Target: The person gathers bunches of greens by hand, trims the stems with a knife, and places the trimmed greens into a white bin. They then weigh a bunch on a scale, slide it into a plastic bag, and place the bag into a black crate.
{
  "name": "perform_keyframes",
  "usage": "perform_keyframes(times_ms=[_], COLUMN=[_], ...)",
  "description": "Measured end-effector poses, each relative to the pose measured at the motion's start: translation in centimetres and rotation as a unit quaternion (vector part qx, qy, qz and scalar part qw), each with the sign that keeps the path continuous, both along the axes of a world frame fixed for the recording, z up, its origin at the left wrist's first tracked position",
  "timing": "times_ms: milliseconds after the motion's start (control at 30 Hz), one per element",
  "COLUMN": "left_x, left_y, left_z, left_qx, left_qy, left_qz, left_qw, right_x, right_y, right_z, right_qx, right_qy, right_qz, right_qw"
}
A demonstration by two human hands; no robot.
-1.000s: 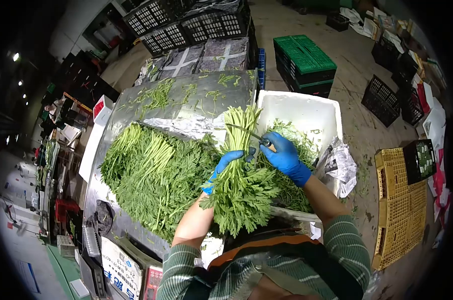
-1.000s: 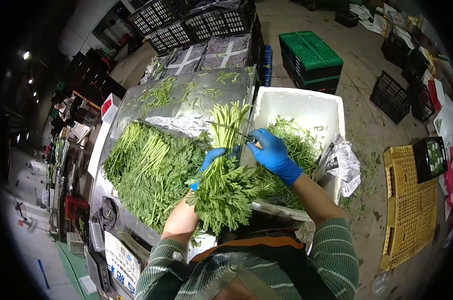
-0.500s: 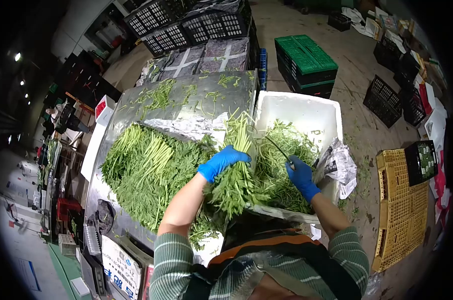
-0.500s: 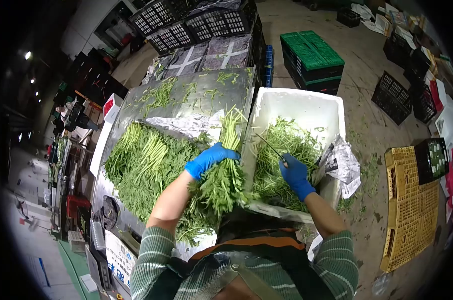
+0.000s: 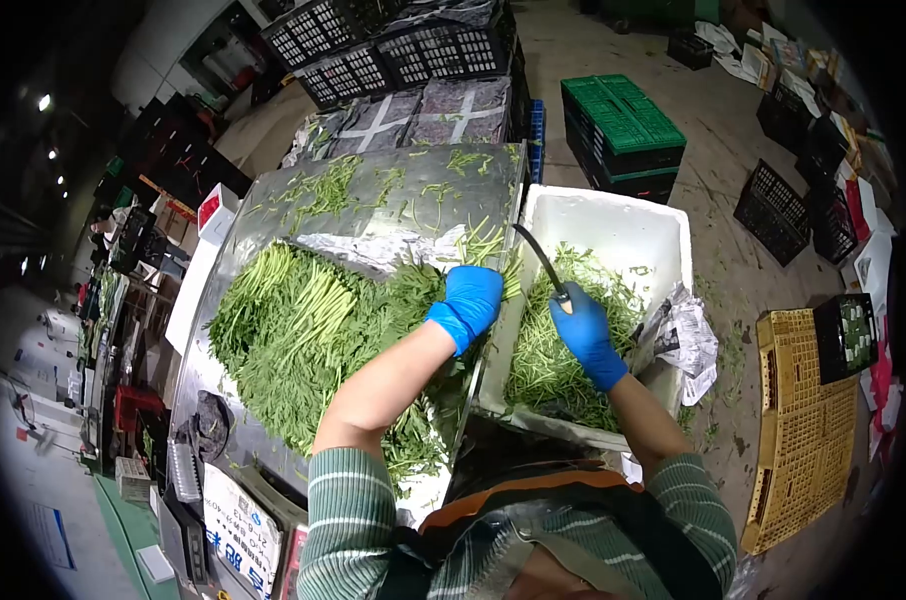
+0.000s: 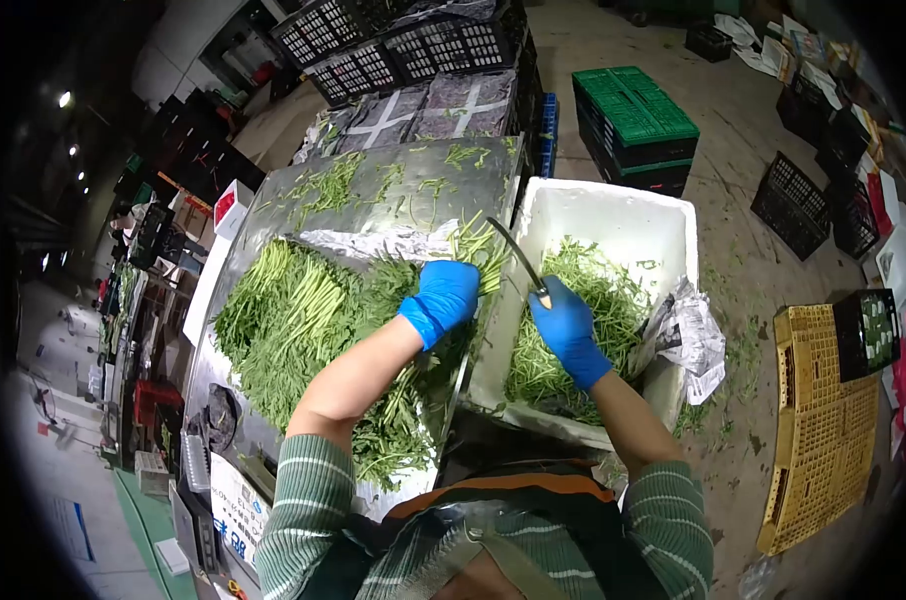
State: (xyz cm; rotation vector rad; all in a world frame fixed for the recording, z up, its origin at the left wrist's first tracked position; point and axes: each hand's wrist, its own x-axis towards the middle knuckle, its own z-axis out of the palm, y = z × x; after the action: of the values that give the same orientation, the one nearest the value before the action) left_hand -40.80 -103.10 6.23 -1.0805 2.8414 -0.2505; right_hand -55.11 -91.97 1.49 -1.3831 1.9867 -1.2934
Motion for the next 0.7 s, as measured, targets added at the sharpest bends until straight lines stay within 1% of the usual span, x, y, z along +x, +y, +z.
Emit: perform_keyframes(times_ms=[33,67,100,133,167,200,267,300,333,367,400,433,467,500,533,567,600,633,667,700], left_x=[-0.3,-0.5,-0.3,0.4,1.1,2.2,4.8,6.0,6.8,8.0,9.2,10.6,11.8,12.9,14.0,14.8,15.3,15.7,15.1,14.2], left_y=[-0.1,-0.3,-0.6,-1.0,-0.9,-1.0,-1.8,-1.5,-0.7,-0.2,0.4,0.7,1.2,1.8,2.1,2.1,2.3,2.1,2.4,2.6], left_z=[0.3,0.7,1.4,2.7,4.8,6.8,9.3,10.2,11.7,12.0,12.1,11.3,10.7,10.6,10.1,9.7,9.2,8.3,7.9,7.8], left_qx=[-0.003,-0.053,-0.104,-0.107,-0.106,-0.108,-0.094,-0.086,0.002,0.077,0.151,0.238,0.284,0.325,0.342,0.346,0.354,0.344,0.362,0.375], left_qy=[0.001,0.021,0.04,0.049,0.067,0.084,0.137,0.165,0.177,0.218,0.26,0.338,0.392,0.444,0.492,0.536,0.578,0.606,0.673,0.733], left_qz=[-0.002,-0.016,-0.027,-0.033,0.006,0.048,0.095,0.114,0.171,0.202,0.228,0.247,0.24,0.228,0.255,0.235,0.217,0.192,0.162,0.128], left_qw=[1.0,0.998,0.993,0.992,0.992,0.989,0.982,0.976,0.969,0.952,0.926,0.877,0.842,0.803,0.759,0.733,0.703,0.691,0.624,0.554], right_x=[0.9,1.6,2.1,2.7,3.4,4.5,6.5,7.1,7.6,8.2,8.8,9.0,9.3,10.0,10.5,11.0,11.9,12.8,13.8,15.0], right_y=[-1.2,-2.0,-2.9,-3.2,-3.2,-3.4,-5.1,-6.8,-8.8,-10.9,-12.9,-13.5,-14.2,-14.0,-14.0,-13.8,-13.5,-12.4,-10.9,-8.8], right_z=[0.7,1.0,-0.4,-2.5,-4.2,-4.7,-4.5,-3.9,-3.4,-2.9,-2.6,-2.3,-1.8,0.8,2.1,3.1,4.3,5.7,7.2,8.5], right_qx=[0.005,0.01,0.054,0.105,0.149,0.204,0.141,0.107,0.082,0.057,0.097,0.086,0.074,0.068,0.015,-0.033,-0.032,-0.048,-0.064,-0.032], right_qy=[0.036,0.07,0.092,0.127,0.166,0.155,0.1,0.109,0.121,0.13,0.143,0.174,0.205,0.222,0.122,0.022,-0.209,-0.185,-0.161,-0.186], right_qz=[-0.006,-0.01,0.009,0.063,0.12,0.18,0.156,0.147,0.154,0.157,0.177,0.206,0.234,0.229,0.253,0.277,0.392,0.442,0.49,0.51], right_qw=[0.999,0.997,0.994,0.984,0.967,0.95,0.973,0.977,0.977,0.977,0.969,0.959,0.948,0.946,0.96,0.96,0.895,0.876,0.854,0.839])
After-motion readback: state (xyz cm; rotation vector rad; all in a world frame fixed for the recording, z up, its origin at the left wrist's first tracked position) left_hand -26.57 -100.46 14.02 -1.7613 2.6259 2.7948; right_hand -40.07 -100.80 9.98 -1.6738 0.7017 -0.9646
